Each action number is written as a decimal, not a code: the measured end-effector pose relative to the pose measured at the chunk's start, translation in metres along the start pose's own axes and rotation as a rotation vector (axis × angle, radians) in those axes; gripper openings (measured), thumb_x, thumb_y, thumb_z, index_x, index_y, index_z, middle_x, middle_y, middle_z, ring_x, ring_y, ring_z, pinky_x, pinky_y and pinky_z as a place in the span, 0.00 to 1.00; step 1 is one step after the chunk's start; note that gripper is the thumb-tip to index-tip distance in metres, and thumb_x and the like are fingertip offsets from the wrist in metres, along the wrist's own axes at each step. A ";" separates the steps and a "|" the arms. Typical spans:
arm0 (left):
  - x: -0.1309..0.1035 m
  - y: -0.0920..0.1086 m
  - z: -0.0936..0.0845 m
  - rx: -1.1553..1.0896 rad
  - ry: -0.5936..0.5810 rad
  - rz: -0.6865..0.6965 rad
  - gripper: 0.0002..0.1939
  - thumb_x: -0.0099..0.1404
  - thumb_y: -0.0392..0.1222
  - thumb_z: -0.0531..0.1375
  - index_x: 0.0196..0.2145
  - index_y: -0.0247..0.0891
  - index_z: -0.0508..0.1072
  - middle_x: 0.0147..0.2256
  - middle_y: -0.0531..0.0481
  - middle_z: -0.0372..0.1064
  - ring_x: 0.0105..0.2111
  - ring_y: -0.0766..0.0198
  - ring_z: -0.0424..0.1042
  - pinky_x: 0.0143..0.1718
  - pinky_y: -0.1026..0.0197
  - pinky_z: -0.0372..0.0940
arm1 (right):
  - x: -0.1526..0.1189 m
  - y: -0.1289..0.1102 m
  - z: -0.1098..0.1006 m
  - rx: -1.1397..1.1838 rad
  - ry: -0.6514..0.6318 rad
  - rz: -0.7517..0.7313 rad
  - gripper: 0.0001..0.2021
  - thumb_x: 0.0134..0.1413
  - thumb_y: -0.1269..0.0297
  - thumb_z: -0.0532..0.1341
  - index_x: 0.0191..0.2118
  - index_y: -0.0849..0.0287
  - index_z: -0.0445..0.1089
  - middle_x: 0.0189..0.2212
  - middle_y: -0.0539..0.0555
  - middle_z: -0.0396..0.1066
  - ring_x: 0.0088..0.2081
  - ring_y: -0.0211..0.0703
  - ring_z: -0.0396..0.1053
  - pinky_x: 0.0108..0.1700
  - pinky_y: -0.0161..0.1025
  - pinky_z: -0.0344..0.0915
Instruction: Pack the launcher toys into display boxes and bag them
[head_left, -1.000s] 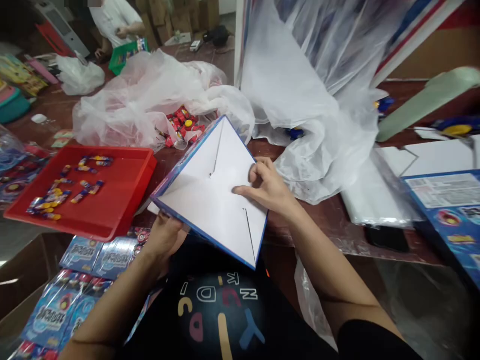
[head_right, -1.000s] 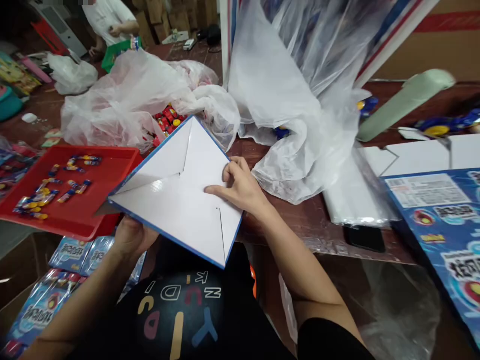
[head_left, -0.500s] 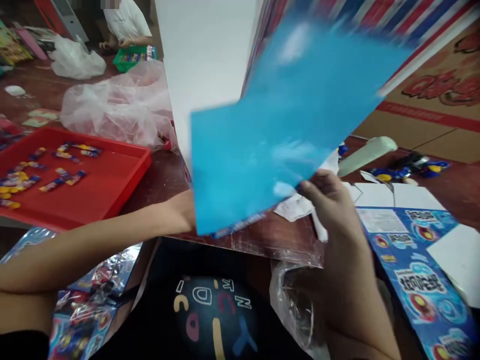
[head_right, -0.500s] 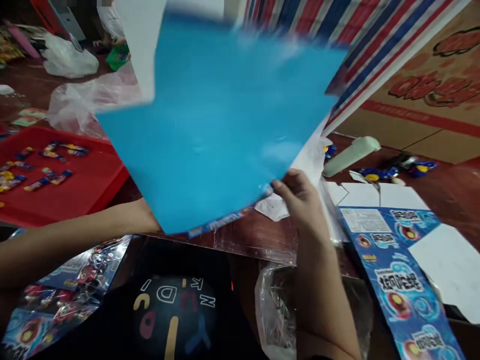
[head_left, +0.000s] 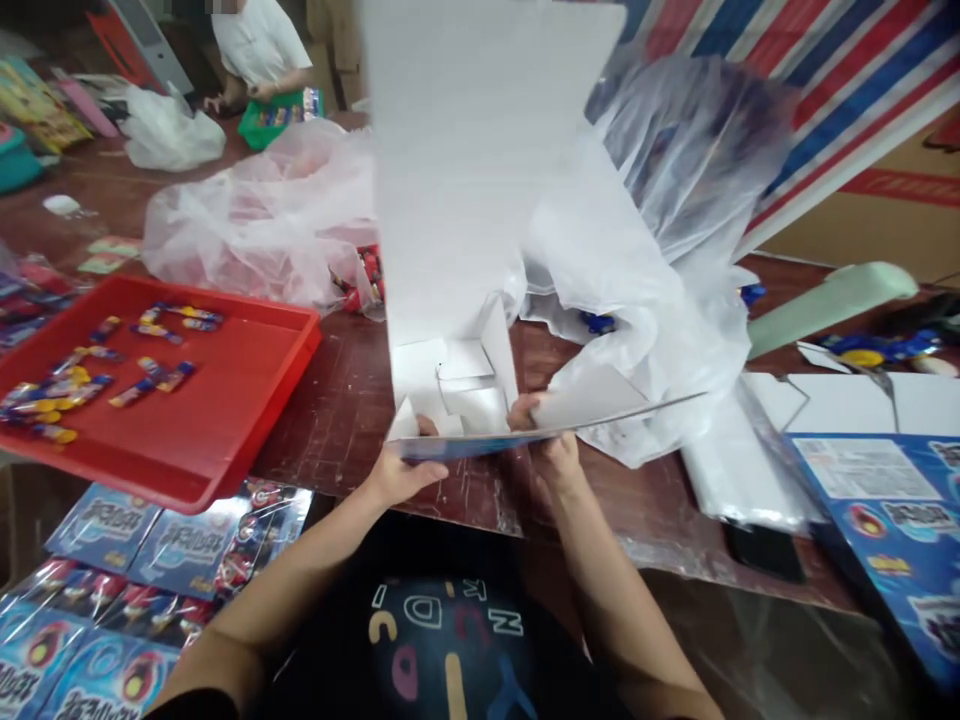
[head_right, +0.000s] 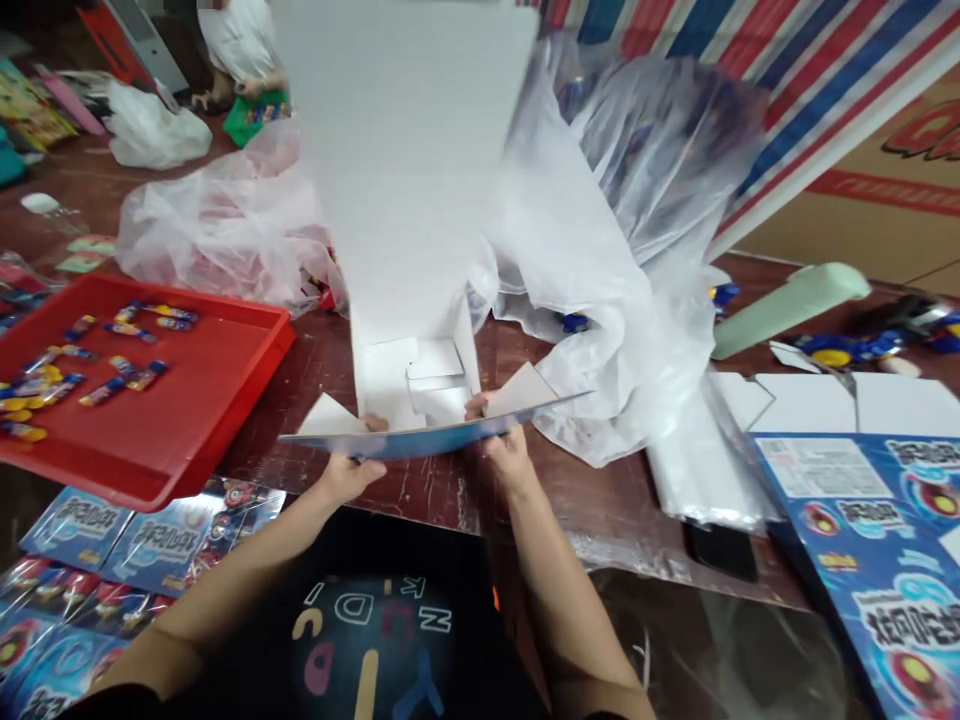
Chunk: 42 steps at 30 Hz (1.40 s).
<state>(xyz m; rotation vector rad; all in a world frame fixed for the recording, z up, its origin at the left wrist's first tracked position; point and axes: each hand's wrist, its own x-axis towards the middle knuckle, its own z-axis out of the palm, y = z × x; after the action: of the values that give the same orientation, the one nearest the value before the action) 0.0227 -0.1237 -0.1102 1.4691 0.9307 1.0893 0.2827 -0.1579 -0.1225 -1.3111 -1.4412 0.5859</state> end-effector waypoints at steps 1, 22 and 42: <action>0.007 -0.001 0.000 -0.010 -0.033 -0.039 0.42 0.47 0.78 0.70 0.45 0.40 0.74 0.43 0.39 0.77 0.49 0.38 0.77 0.53 0.40 0.74 | 0.009 0.000 -0.002 0.053 -0.008 0.052 0.47 0.55 0.20 0.47 0.63 0.56 0.64 0.48 0.65 0.76 0.45 0.59 0.76 0.47 0.55 0.75; 0.168 0.037 -0.001 1.270 0.221 0.389 0.24 0.76 0.56 0.55 0.46 0.29 0.77 0.45 0.30 0.74 0.54 0.35 0.68 0.58 0.35 0.65 | 0.031 -0.008 0.055 -0.572 0.187 -0.030 0.22 0.76 0.59 0.53 0.65 0.66 0.68 0.68 0.66 0.65 0.73 0.52 0.58 0.71 0.53 0.63; 0.086 0.100 -0.232 1.466 0.346 0.134 0.14 0.73 0.45 0.61 0.51 0.36 0.79 0.54 0.40 0.77 0.56 0.48 0.73 0.62 0.43 0.66 | 0.118 -0.020 0.093 -1.001 -0.372 -0.083 0.30 0.71 0.39 0.50 0.70 0.45 0.67 0.71 0.66 0.55 0.72 0.71 0.51 0.66 0.83 0.51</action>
<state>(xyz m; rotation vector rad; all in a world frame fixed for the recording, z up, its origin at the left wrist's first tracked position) -0.1740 0.0069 0.0134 2.5265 2.1384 0.6803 0.2084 -0.0291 -0.0926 -1.9431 -2.2247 -0.0010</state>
